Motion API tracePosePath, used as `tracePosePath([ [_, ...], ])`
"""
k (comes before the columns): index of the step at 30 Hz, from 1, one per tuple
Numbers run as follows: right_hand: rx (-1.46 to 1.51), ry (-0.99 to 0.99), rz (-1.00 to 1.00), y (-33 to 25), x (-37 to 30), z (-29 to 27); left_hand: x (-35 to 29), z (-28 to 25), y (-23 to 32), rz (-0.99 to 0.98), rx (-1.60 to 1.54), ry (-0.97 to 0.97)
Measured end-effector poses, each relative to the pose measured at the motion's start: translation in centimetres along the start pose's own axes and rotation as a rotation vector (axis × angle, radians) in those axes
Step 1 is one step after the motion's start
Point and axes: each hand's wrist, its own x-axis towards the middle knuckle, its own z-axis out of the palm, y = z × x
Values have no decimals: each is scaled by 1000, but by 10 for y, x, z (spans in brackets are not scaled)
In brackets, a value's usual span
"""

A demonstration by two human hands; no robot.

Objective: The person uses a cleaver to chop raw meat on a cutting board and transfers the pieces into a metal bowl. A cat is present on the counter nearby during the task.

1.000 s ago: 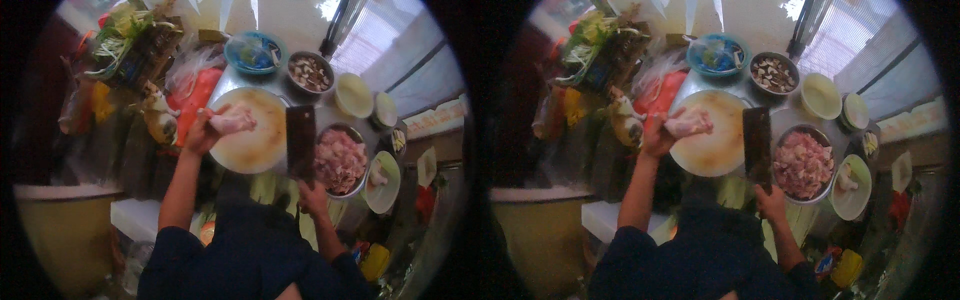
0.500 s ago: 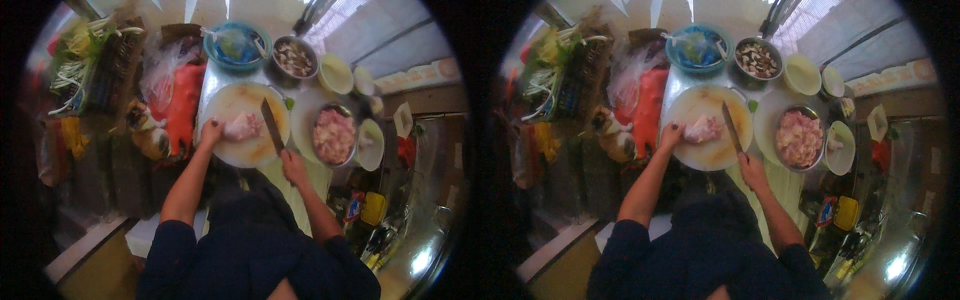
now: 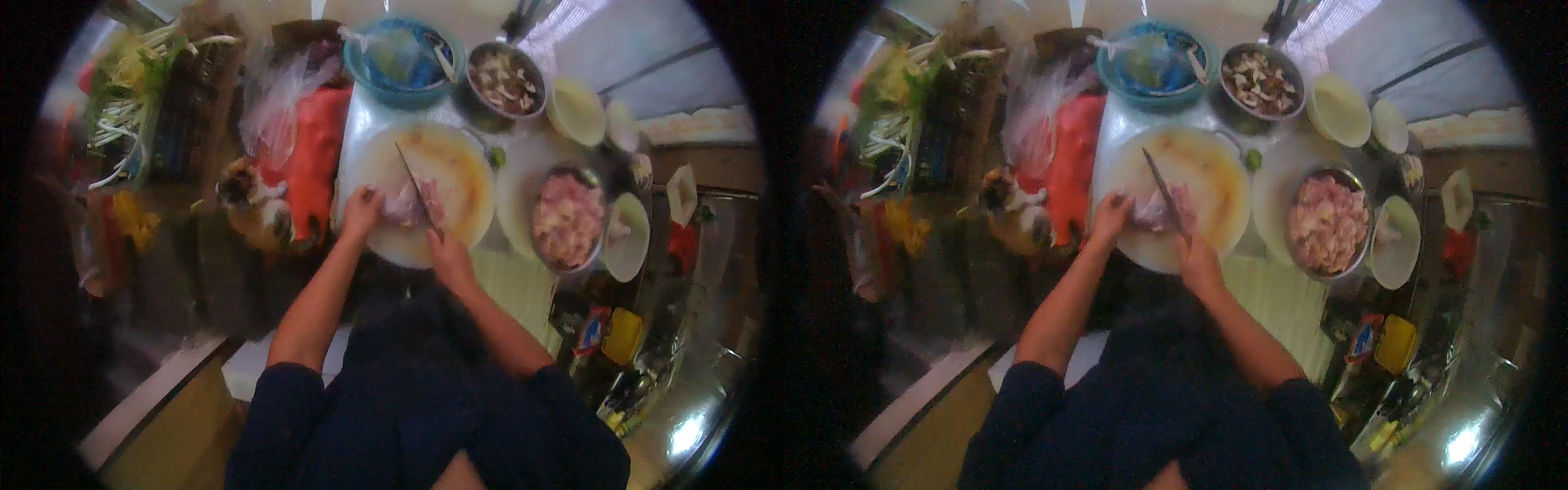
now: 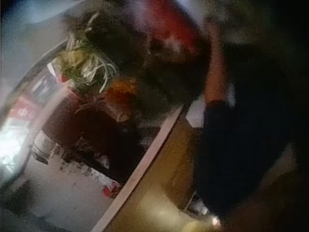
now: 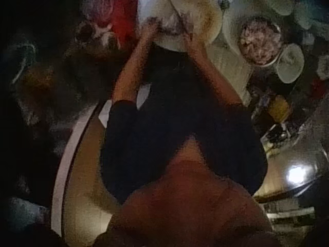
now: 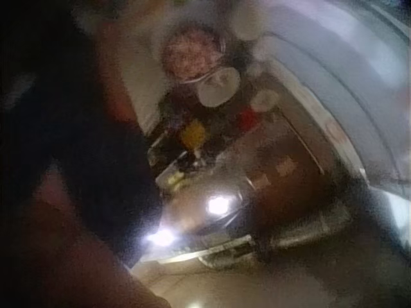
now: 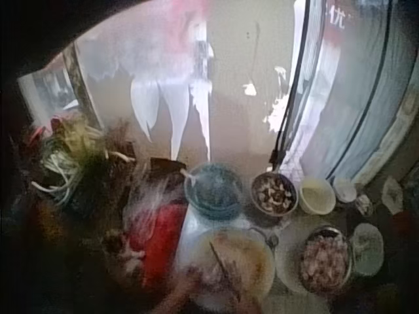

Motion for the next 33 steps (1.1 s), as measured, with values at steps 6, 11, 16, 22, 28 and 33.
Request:
tracePosePath([
  [6, 47, -96, 49, 3, 10, -19, 7, -7, 15, 33, 16, 111],
  [11, 38, -114, 191, 21, -27, -24, 6, -45, 86, 163, 145, 359],
  [16, 70, -128, 178, 45, -30, -31, -5, -61, 126, 210, 28, 224],
  [22, 63, 11, -22, -1, -3, -70, 0, -2, 61, -148, -209, -80],
  [28, 280, 228, -437, -71, -27, -98, 17, 0, -2, 44, 126, -31],
  [33, 289, 301, -593, -41, -18, -41, 22, -2, -4, 48, 58, -49],
])
